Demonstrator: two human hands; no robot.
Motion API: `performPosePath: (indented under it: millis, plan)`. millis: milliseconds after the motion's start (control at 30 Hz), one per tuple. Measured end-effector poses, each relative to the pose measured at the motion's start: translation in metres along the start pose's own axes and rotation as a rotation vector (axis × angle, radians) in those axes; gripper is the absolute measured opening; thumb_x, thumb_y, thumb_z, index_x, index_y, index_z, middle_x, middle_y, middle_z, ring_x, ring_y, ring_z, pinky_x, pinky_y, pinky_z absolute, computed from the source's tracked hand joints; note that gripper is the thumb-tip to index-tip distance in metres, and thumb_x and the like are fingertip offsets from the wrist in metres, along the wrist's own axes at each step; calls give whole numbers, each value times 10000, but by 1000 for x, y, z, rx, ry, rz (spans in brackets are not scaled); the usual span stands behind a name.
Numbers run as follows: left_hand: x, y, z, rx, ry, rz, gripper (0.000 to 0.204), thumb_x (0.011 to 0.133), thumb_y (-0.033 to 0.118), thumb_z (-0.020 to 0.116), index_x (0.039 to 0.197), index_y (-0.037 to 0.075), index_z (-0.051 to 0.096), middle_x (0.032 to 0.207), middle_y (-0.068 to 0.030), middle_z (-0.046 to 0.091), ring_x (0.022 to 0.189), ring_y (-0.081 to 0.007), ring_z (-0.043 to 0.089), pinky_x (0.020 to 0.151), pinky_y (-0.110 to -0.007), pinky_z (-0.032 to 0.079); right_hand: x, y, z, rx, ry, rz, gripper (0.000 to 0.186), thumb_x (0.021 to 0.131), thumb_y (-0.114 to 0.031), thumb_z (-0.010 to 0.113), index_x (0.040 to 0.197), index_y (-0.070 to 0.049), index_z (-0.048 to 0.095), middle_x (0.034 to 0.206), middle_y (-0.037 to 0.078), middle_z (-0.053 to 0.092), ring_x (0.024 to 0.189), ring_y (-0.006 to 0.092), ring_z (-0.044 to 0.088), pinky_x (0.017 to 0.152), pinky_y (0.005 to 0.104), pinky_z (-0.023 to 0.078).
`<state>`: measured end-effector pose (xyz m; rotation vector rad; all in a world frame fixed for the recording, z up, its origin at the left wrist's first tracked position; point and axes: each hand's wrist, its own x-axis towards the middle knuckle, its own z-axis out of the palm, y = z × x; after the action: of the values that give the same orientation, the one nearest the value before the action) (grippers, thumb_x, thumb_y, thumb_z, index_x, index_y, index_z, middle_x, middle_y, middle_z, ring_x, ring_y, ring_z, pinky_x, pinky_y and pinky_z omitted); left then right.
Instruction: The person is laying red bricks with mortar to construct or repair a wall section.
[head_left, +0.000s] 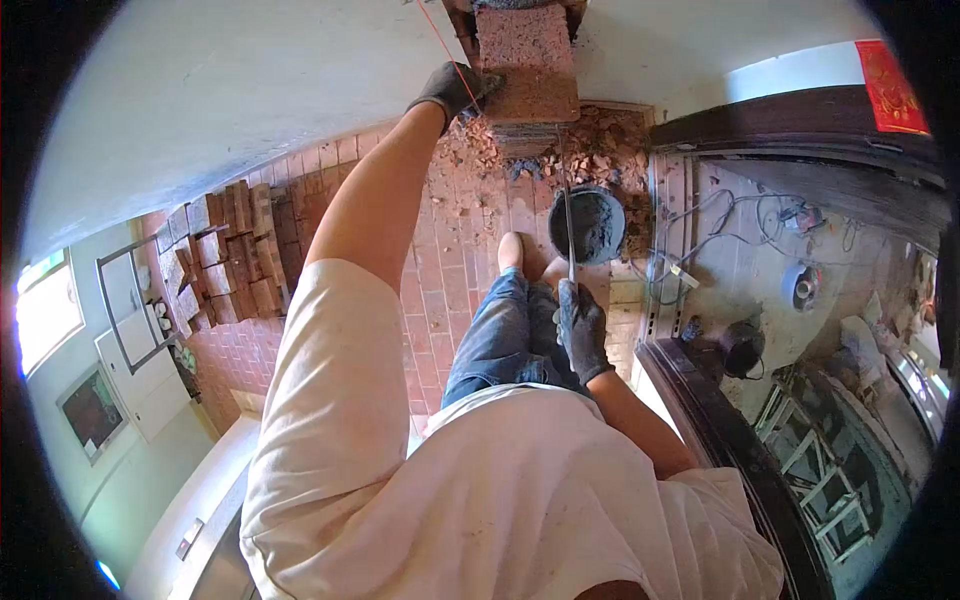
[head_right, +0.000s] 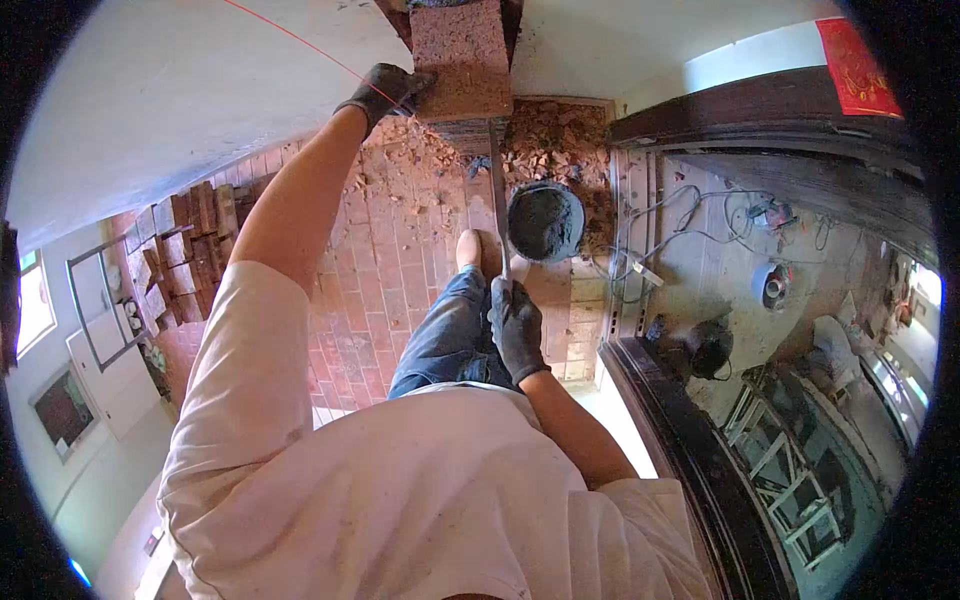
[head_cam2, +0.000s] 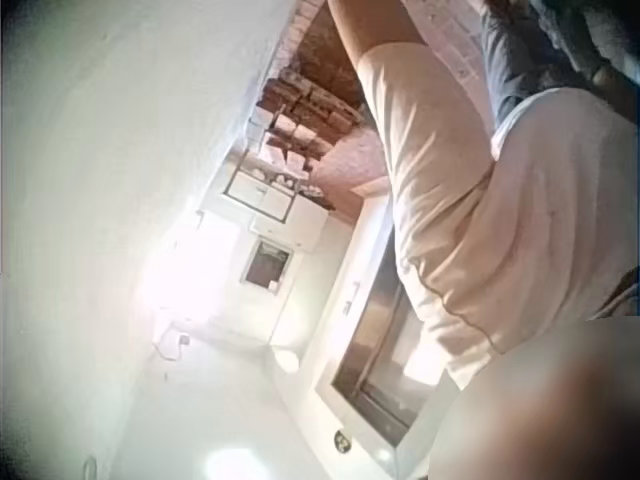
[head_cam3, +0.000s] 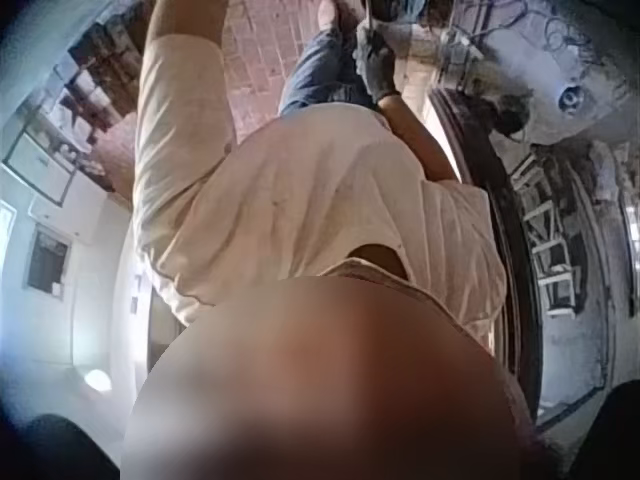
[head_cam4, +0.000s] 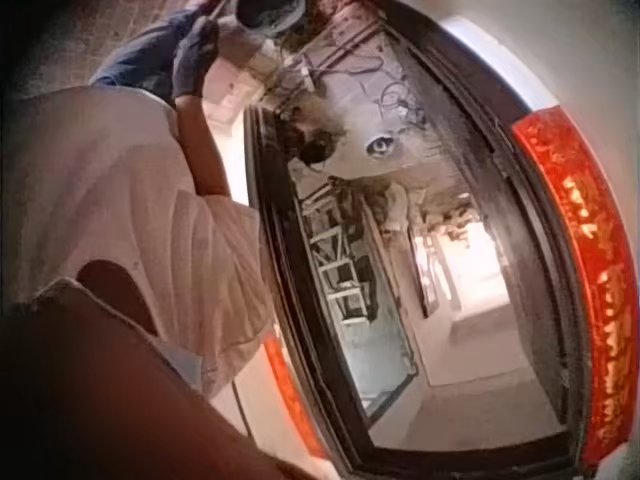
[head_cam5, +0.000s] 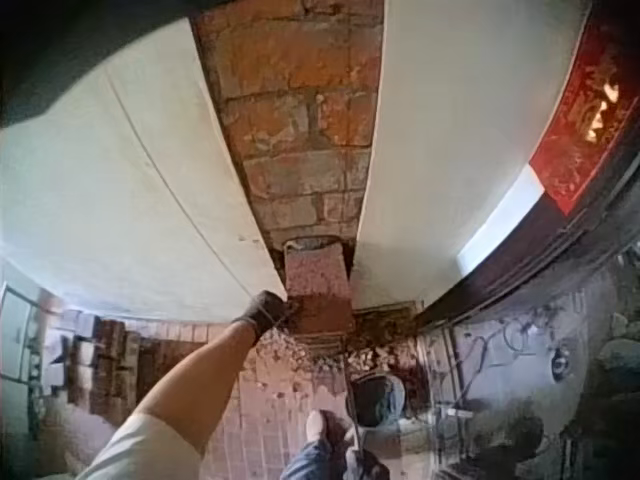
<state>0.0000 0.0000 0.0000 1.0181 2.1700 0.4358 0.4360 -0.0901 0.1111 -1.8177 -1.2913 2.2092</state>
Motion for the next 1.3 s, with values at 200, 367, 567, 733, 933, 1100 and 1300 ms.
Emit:
performPosePath:
  millis: [200,367,567,733,933,1100,1300]
  plan:
    - [7,-22,10,208,63,250,410,927,521,520,876,161,709,640,-71,650,607,-202,655,587,-347,513,16,9,9,-14,11,-87,253,962,-421,552,937,-175,603,561,-56,480,373,63,397,338,226,288]
    - [14,-26,18,-47,-41,4,296,921,467,536,1002,226,686,645,-63,631,625,-216,655,578,-357,505,1,8,15,-22,36,-102,282,955,-431,558,946,-153,609,545,-51,478,371,59,408,328,229,298]
    - [7,-17,10,188,20,175,253,901,405,581,949,185,695,663,-60,655,629,-231,659,571,-356,499,13,6,22,10,78,-96,293,956,-404,564,916,-120,621,536,-29,489,384,81,428,350,250,329]
    - [-1,-8,0,131,27,196,219,886,353,605,811,173,706,649,-60,662,607,-265,640,570,-366,495,22,18,25,-162,108,-109,288,964,-383,557,892,-115,633,536,-33,485,387,81,426,354,251,312]
    - [-31,-22,10,-80,293,277,170,880,186,594,881,33,668,780,-117,672,658,-187,585,611,-333,487,40,38,-3,-531,174,-488,261,934,-236,600,1068,-12,620,925,176,679,876,308,675,732,355,530]
    - [-140,-105,122,-691,508,-149,254,961,247,554,852,27,621,769,-29,612,712,-134,573,669,-300,486,31,82,-64,-472,262,-635,178,860,-93,655,1014,-11,619,900,184,665,842,350,659,657,363,514]
    - [-295,-133,321,-22,-261,-277,484,989,227,496,1370,-62,422,1392,-207,484,1293,-285,458,1094,-390,344,164,189,-125,-608,234,-347,331,968,-336,472,914,-58,643,810,212,650,727,389,637,625,479,503]
